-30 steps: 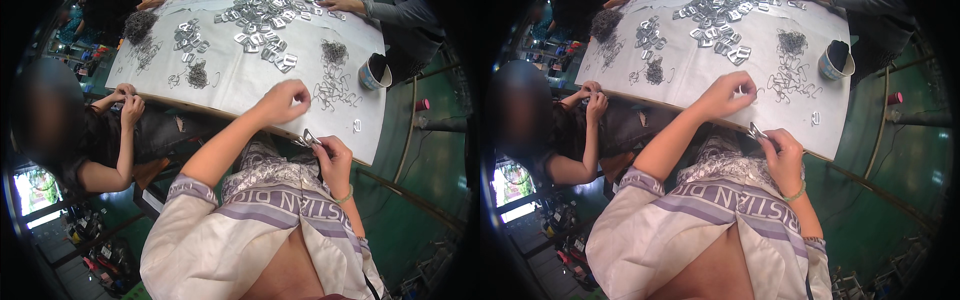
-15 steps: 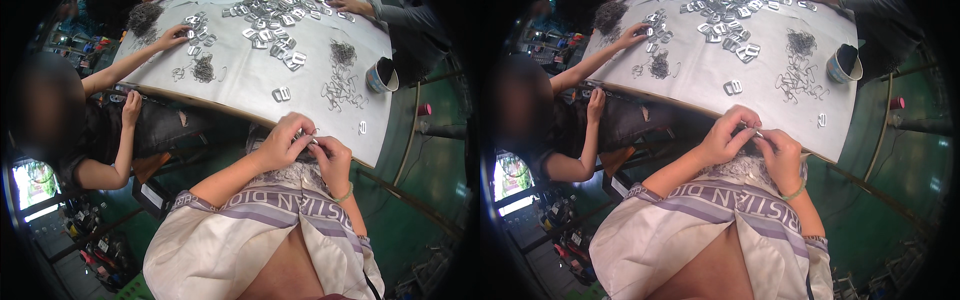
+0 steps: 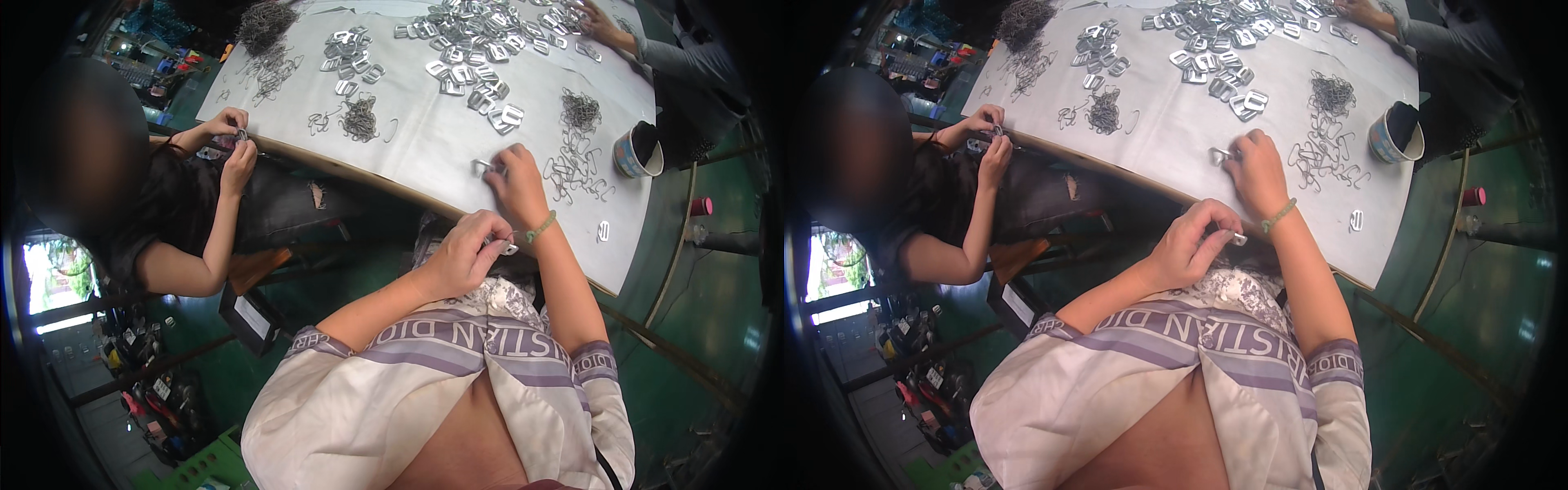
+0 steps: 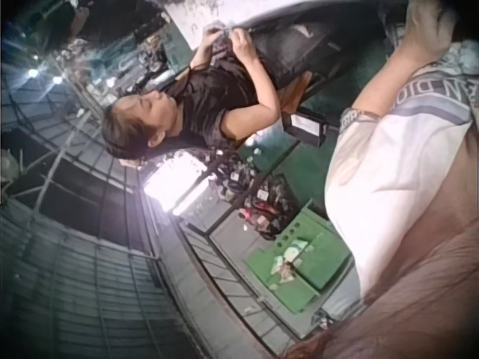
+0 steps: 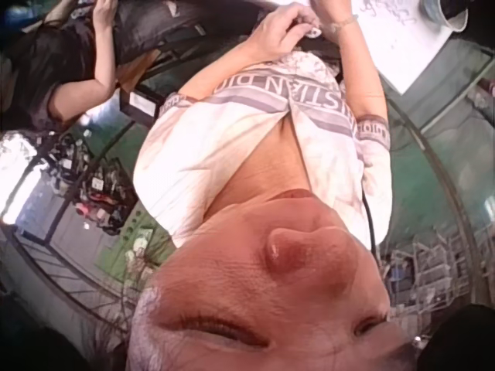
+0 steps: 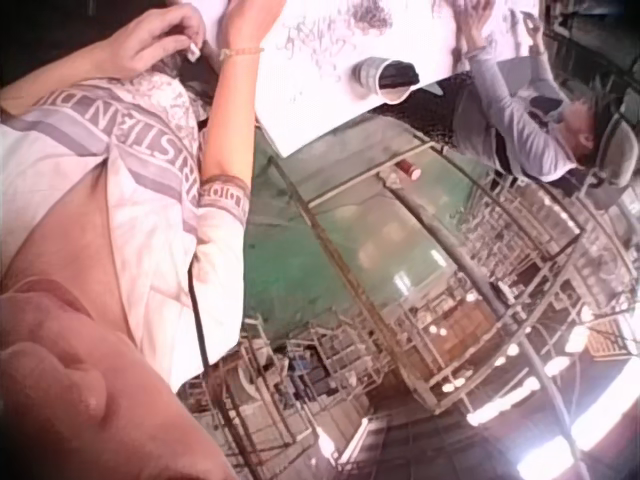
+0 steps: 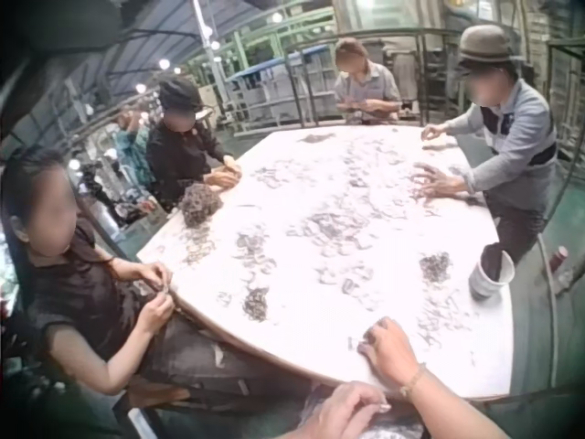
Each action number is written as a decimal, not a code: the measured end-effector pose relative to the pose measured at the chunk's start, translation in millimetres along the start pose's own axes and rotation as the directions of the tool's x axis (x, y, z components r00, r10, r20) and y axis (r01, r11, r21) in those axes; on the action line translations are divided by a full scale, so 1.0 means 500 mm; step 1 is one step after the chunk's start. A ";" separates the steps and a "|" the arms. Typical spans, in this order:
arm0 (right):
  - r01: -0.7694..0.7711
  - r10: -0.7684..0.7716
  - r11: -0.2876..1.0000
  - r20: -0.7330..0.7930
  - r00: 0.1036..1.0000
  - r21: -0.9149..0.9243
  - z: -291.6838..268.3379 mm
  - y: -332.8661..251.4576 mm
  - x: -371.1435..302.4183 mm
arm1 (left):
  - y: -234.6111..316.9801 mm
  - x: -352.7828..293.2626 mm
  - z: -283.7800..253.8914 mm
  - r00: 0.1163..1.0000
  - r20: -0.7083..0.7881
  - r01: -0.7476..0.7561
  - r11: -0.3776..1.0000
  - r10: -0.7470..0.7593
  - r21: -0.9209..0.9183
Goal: The person assembles small metal parts by hand at a table. They repeatedly pick up metal pieces and wire loops, connect them, and place the assembled units on a hanging rack. Another person works alongside at the same table.
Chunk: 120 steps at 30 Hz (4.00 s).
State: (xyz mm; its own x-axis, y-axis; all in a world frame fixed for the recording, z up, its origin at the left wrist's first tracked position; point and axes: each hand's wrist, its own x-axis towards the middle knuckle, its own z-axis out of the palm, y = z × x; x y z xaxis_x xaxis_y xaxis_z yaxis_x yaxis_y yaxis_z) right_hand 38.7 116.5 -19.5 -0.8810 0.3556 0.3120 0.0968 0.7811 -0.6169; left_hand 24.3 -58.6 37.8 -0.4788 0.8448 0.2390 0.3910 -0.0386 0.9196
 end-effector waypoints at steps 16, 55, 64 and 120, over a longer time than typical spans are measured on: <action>-0.514 0.491 0.543 0.246 0.836 0.664 -0.168 -0.092 -0.135 | -0.015 0.012 0.043 0.998 -0.062 0.004 0.968 0.012 0.251; -0.153 0.172 0.910 -0.016 0.985 0.386 -0.216 -0.082 -0.226 | -0.155 0.303 0.025 0.951 0.294 -0.303 0.478 0.096 0.825; -0.132 0.129 0.909 0.035 0.991 0.396 -0.207 -0.081 -0.226 | -0.136 0.274 0.064 0.824 0.538 -0.497 0.681 0.176 0.538; 0.022 0.009 0.976 0.142 0.990 -0.215 0.020 0.019 0.093 | 0.025 -0.007 -0.020 0.991 0.058 -0.127 0.986 0.122 0.111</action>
State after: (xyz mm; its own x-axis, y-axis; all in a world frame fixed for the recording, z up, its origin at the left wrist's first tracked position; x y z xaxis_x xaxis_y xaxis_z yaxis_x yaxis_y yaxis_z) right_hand -5.9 135.2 -18.3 -0.9368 0.2864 0.2010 0.1748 0.8807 -0.4403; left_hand 22.8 -67.2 51.3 -0.3810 0.8635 0.3304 0.5339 -0.0863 0.8412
